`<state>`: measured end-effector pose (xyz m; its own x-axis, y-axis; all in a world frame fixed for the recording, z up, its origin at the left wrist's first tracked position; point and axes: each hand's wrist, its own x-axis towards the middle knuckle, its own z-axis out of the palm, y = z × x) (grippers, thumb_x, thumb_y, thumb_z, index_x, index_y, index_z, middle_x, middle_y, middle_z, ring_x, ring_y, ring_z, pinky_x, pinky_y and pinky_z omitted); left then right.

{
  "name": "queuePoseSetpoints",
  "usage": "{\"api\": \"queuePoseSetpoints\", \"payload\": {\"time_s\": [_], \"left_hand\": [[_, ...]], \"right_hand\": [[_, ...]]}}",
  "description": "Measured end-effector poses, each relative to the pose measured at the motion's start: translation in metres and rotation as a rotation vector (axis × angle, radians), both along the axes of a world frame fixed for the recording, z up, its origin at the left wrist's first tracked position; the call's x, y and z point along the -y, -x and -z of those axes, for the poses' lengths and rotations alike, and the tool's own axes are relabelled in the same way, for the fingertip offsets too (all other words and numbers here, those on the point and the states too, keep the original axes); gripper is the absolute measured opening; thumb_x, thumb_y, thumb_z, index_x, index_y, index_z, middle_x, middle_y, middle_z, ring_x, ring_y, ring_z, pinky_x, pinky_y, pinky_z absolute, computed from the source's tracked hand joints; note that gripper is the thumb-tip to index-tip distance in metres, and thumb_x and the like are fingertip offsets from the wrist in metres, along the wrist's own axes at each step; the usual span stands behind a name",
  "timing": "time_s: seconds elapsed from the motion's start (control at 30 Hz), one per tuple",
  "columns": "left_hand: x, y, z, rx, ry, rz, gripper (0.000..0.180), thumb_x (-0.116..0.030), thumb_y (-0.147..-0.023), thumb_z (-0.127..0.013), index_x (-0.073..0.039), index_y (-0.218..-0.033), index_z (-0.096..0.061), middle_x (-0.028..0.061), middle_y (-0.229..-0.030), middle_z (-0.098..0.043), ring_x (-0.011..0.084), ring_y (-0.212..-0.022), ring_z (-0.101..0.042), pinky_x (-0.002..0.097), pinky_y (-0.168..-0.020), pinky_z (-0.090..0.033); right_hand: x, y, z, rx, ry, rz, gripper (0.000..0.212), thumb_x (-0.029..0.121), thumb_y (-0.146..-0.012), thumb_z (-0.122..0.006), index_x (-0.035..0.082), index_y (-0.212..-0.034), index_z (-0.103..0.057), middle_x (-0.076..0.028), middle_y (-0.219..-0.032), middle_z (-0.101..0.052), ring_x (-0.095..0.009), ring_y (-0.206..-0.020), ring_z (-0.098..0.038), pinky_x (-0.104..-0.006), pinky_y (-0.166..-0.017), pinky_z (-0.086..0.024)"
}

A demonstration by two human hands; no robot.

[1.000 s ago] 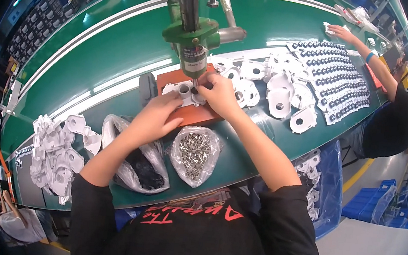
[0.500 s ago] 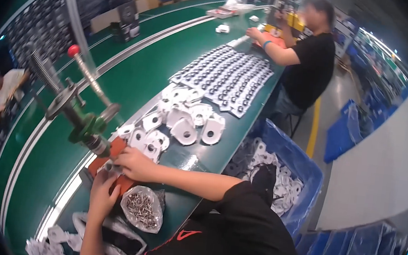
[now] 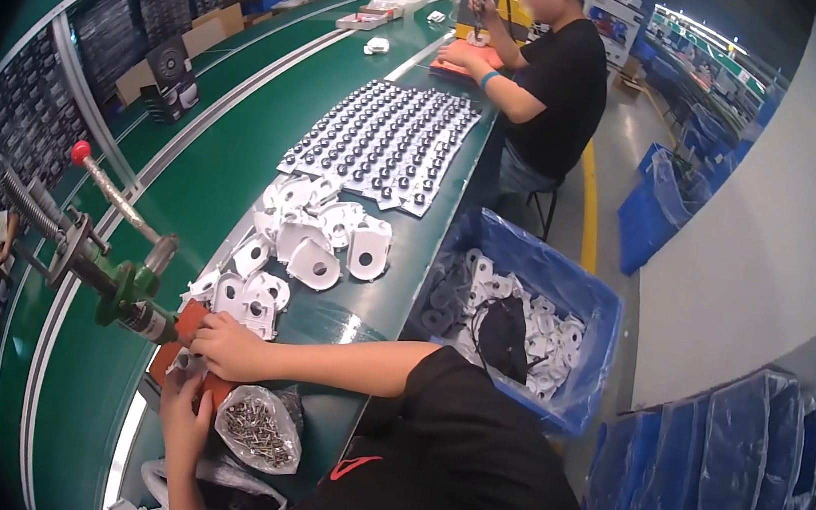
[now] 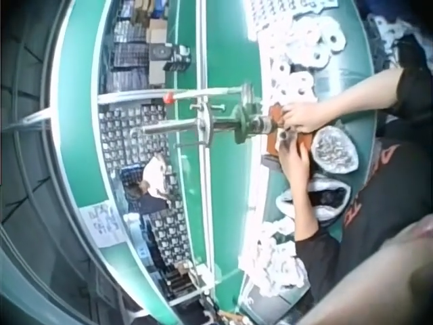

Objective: Manually press metal rivets or fasteners into white plastic components using a handheld mechanical press station.

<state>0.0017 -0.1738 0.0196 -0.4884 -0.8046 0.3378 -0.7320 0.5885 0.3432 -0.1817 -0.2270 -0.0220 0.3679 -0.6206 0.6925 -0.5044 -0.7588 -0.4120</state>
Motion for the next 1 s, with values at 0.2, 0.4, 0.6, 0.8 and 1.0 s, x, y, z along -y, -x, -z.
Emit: {"api": "queuePoseSetpoints", "payload": {"time_s": [0.2, 0.4, 0.6, 0.8, 1.0], "left_hand": [[0.000, 0.003, -0.005, 0.021, -0.027, -0.020, 0.029, -0.008, -0.079, -0.061, 0.003, -0.106, -0.059, 0.0224, -0.114, -0.050, 0.0391, -0.103, -0.050, 0.0423, -0.088, -0.042], [0.001, 0.006, -0.005, 0.035, -0.040, -0.047, 0.027, -0.007, -0.079, -0.060, 0.002, -0.104, -0.059, 0.0220, -0.114, -0.050, 0.0398, -0.105, -0.050, 0.0423, -0.089, -0.041], [0.002, 0.012, -0.008, 0.042, -0.033, -0.059, 0.027, -0.007, -0.078, -0.061, 0.003, -0.103, -0.059, 0.0222, -0.114, -0.051, 0.0398, -0.105, -0.050, 0.0421, -0.089, -0.041], [-0.001, 0.011, -0.008, 0.027, -0.004, -0.065, 0.027, -0.007, -0.078, -0.061, 0.003, -0.103, -0.059, 0.0216, -0.111, -0.052, 0.0387, -0.102, -0.052, 0.0420, -0.089, -0.042], [-0.002, 0.003, -0.005, -0.037, 0.006, -0.050, 0.026, -0.013, -0.075, -0.063, -0.002, -0.099, -0.063, 0.0216, -0.105, -0.057, 0.0392, -0.097, -0.054, 0.0451, -0.085, -0.044]], "right_hand": [[0.001, 0.004, 0.005, -0.042, 0.009, -0.015, 0.024, 0.012, -0.069, -0.063, 0.010, -0.092, -0.063, -0.007, -0.098, -0.061, -0.022, -0.095, -0.051, -0.0361, -0.083, -0.036], [0.005, 0.010, 0.005, -0.052, 0.033, -0.009, 0.028, 0.013, -0.069, -0.063, 0.009, -0.096, -0.063, -0.009, -0.102, -0.061, -0.021, -0.098, -0.051, -0.0357, -0.085, -0.035], [0.000, 0.017, -0.003, -0.131, 0.038, -0.033, 0.033, 0.016, -0.068, -0.063, 0.009, -0.101, -0.061, -0.011, -0.110, -0.060, -0.022, -0.107, -0.050, -0.0367, -0.086, -0.036], [-0.010, 0.013, 0.001, -0.146, 0.128, 0.029, 0.039, 0.019, -0.066, -0.064, 0.008, -0.104, -0.060, -0.014, -0.116, -0.056, -0.027, -0.109, -0.049, -0.0422, -0.088, -0.038], [-0.007, 0.028, -0.001, -0.080, 0.038, -0.196, 0.029, 0.017, -0.069, -0.063, 0.007, -0.096, -0.062, -0.019, -0.115, -0.052, -0.035, -0.106, -0.050, -0.0452, -0.085, -0.041]]}}
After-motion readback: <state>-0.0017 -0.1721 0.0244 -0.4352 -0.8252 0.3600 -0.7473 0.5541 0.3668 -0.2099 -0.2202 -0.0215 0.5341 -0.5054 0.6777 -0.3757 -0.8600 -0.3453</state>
